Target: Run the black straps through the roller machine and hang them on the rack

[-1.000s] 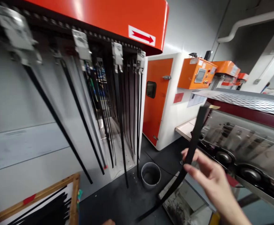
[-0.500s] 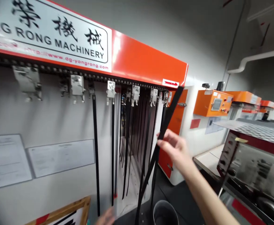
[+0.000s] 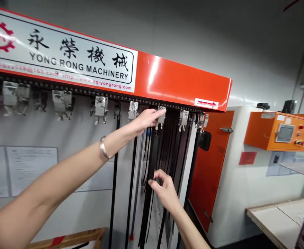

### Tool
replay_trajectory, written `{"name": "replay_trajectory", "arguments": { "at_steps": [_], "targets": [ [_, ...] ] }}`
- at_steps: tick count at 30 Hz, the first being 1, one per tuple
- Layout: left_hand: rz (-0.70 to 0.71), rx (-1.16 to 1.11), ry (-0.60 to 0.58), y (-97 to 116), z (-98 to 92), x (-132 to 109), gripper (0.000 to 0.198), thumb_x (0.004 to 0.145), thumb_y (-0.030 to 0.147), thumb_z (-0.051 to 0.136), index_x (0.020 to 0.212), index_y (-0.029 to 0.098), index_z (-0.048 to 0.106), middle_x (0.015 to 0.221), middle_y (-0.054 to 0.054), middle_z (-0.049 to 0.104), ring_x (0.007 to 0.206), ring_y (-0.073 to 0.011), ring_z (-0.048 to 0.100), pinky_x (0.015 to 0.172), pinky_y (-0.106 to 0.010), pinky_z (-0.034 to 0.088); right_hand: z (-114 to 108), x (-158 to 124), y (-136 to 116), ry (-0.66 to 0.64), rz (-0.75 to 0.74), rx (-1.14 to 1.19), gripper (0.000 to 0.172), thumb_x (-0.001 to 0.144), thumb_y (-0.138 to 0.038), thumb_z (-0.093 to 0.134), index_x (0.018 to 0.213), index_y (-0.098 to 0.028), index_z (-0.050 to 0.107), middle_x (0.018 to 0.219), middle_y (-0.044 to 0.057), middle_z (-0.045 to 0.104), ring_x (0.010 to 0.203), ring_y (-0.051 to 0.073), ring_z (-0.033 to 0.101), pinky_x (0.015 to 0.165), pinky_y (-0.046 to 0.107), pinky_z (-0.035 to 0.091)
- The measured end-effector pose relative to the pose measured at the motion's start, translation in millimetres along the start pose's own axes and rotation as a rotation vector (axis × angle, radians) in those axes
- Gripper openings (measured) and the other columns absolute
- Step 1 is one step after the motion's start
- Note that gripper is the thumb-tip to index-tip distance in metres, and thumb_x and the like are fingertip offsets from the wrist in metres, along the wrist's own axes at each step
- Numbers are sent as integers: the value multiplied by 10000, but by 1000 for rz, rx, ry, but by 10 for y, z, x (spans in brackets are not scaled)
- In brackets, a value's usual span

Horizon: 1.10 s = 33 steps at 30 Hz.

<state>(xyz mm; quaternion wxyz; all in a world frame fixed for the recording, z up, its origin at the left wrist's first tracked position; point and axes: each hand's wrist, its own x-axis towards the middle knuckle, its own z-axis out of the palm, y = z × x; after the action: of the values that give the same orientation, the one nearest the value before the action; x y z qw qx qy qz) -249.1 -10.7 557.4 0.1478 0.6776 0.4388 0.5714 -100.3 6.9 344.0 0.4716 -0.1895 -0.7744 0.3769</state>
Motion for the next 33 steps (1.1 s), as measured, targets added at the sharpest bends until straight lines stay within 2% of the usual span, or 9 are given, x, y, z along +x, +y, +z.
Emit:
{"name": "replay_trajectory", "arguments": {
  "at_steps": [2,4,7,11,18,24,26,30,33],
  "targets": [
    [-72,-87,-33,64,33,226,367,865,473,601,785,117,647,747,-135,674,760,-248,690,790,-451,531,-9,87,62,-26,-5,26,162,802,-291,602,710,-202,503,774,-6,500,777,166,476,752,286,365],
    [-125,-152,-33,95,51,331,319,872,391,613,704,120,613,649,-99,633,637,-220,669,716,-438,532,-21,171,106,-44,-10,42,174,798,-290,603,697,-202,493,754,-13,485,762,158,467,743,280,358],
    [-171,-158,-24,115,47,347,320,893,360,581,691,113,606,617,-91,634,593,-216,662,702,-429,535,-54,300,140,-62,-27,61,176,790,-278,604,686,-202,484,737,-24,463,742,148,451,727,273,346],
    [-158,-164,-57,108,23,320,327,897,365,574,693,112,615,657,-102,667,586,-199,666,728,-414,541,-109,480,140,-54,-47,76,160,778,-274,608,682,-198,504,725,-26,468,727,144,443,707,272,338],
    [-144,-120,-47,26,34,349,341,881,430,591,700,145,635,702,-96,707,619,-173,671,733,-365,531,-159,679,136,-37,-28,104,174,774,-303,622,685,-197,516,697,-25,480,701,142,459,669,264,334],
    [-142,-155,-36,41,63,321,330,893,416,580,750,130,663,745,-107,720,634,-175,679,765,-388,531,-175,739,154,-34,-22,120,168,759,-312,631,686,-196,533,680,-24,496,692,146,466,653,263,337],
    [-119,-155,-43,16,68,262,340,889,435,581,794,121,671,818,-126,728,697,-180,691,807,-390,524,-174,747,153,-29,-20,124,173,752,-318,636,680,-197,535,671,-24,500,685,147,468,645,264,336],
    [-53,-67,12,-178,74,46,404,815,494,655,995,132,659,1128,-146,692,1029,-220,650,921,-381,485,-168,764,161,-13,-6,139,176,743,-320,649,677,-194,545,662,-32,506,670,139,466,639,263,330],
    [-48,75,88,-370,90,-89,481,740,500,721,1029,121,651,1129,-138,686,1081,-246,617,949,-383,465,-158,793,178,2,8,131,192,749,-314,656,664,-191,535,643,-42,486,656,131,458,643,263,335]
  ]
}}
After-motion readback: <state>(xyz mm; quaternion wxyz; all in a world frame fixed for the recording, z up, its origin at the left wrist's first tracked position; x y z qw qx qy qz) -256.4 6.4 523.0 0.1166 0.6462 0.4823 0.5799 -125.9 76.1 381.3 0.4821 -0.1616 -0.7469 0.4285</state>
